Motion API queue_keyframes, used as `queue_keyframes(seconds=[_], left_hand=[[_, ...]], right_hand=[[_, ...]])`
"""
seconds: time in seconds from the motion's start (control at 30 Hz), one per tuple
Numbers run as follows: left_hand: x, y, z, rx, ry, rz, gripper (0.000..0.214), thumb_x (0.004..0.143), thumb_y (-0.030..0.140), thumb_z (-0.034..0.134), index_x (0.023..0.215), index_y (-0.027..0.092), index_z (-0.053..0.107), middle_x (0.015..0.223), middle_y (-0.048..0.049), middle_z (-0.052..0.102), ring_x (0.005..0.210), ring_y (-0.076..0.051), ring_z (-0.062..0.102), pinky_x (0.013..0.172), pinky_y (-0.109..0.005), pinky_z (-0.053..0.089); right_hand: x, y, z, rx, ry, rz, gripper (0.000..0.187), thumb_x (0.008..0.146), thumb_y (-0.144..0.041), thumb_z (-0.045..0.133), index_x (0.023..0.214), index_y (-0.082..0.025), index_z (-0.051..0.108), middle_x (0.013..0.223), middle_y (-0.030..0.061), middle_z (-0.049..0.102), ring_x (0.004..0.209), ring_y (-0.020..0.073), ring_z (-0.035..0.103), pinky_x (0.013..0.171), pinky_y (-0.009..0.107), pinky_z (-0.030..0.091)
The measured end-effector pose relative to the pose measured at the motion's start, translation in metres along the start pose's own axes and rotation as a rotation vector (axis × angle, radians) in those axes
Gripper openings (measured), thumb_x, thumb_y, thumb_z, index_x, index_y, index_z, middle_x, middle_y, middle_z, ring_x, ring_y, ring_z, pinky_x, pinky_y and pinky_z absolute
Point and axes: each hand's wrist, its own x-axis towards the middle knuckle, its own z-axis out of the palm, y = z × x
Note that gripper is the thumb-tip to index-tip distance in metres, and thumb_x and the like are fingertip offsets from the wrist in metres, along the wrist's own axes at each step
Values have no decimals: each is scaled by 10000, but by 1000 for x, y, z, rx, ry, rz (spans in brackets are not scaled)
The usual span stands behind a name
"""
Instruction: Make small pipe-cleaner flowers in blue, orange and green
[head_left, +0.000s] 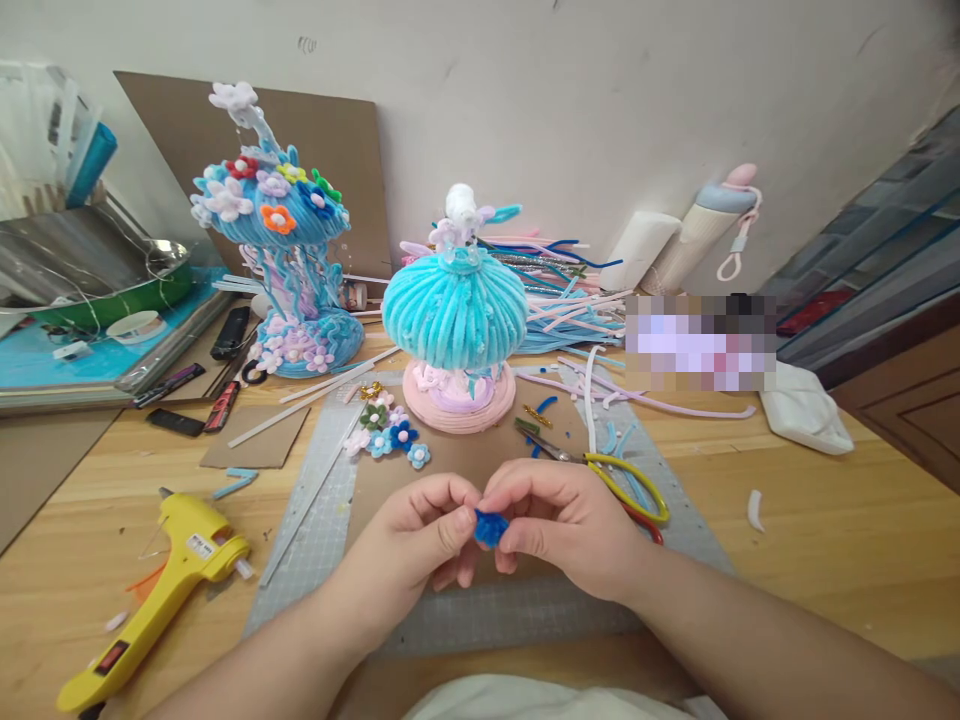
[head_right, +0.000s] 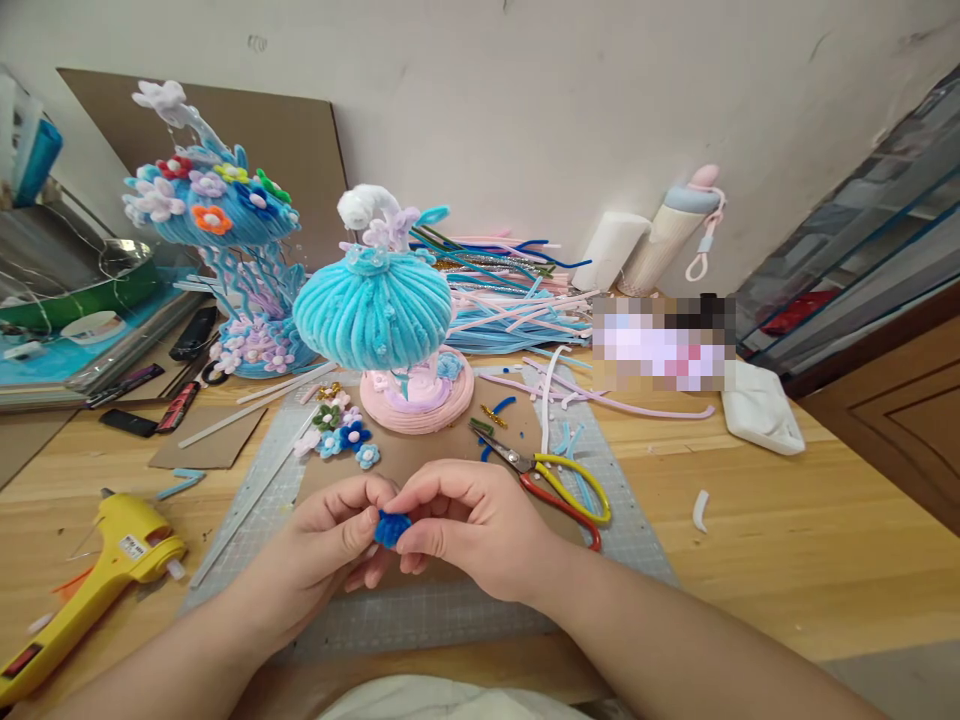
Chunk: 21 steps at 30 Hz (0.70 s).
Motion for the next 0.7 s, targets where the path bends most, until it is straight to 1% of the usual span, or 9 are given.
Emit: queue_keyframes(seconds=[0.13, 0.27, 0.33, 0.4, 0.47, 0.5, 0.6, 0.7], left_hand=[[-1, 1, 0, -3, -14, -9, 283, 764, 416, 628, 755, 145, 545, 623, -19, 604, 464, -52, 438, 428, -181, 207], [1, 1, 1, 19, -35, 12, 259, 813, 404, 568, 758, 155, 519, 654, -32, 631, 460, -54, 415, 432, -189, 198], [2, 1, 2, 60, -25, 45, 242, 844, 386, 523, 764, 158, 511, 684, -35, 637, 462, -55, 405, 436, -193, 209], [2, 0, 4, 158, 39, 138, 215, 867, 351, 489, 770, 161, 517, 686, -22, 619, 487, -65, 416, 457, -195, 261], [1, -1, 5, 318, 124, 263, 183, 879, 309, 472, 777, 167, 527, 689, -5, 585, 537, -80, 439, 508, -202, 330], [0, -2, 5, 412, 154, 317, 167, 883, 289, 466, 783, 172, 530, 700, -1, 569, 565, -88, 449, 540, -209, 356], [-3, -3, 6, 668, 199, 429, 135, 887, 235, 444, 786, 182, 517, 740, -3, 532, 634, -107, 465, 597, -223, 378], [-4, -3, 6, 816, 231, 488, 109, 873, 186, 438, 780, 190, 495, 743, -2, 509, 661, -119, 461, 605, -229, 370]], right_hand=[[0, 1, -3, 22, -30, -6, 159, 717, -212, 723, 856, -157, 666, 772, 20, 620, 568, 101, 629, 527, 218, 518], [3, 3, -4, -13, -46, 2, 128, 786, -242, 659, 873, -149, 654, 717, 17, 630, 557, 97, 618, 552, 235, 522], [4, 5, -3, -55, -19, 4, 141, 817, -265, 620, 886, -144, 640, 682, 13, 632, 555, 100, 613, 568, 248, 528], [4, 7, -1, -128, 75, -5, 164, 823, -287, 606, 908, -147, 614, 674, 9, 629, 569, 107, 615, 571, 253, 533], [4, 8, 1, -231, 164, -25, 165, 827, -293, 592, 916, -154, 592, 693, 8, 623, 589, 112, 618, 572, 249, 534], [3, 9, 1, -287, 184, -41, 153, 833, -287, 581, 912, -157, 586, 711, 10, 618, 597, 112, 617, 572, 245, 532], [1, 8, 1, -452, 162, -100, 120, 865, -248, 522, 928, -163, 581, 800, 25, 600, 629, 107, 606, 598, 237, 520], [-1, 7, 0, -558, 106, -138, 125, 889, -215, 470, 966, -172, 559, 886, 41, 573, 662, 104, 590, 614, 232, 509]])
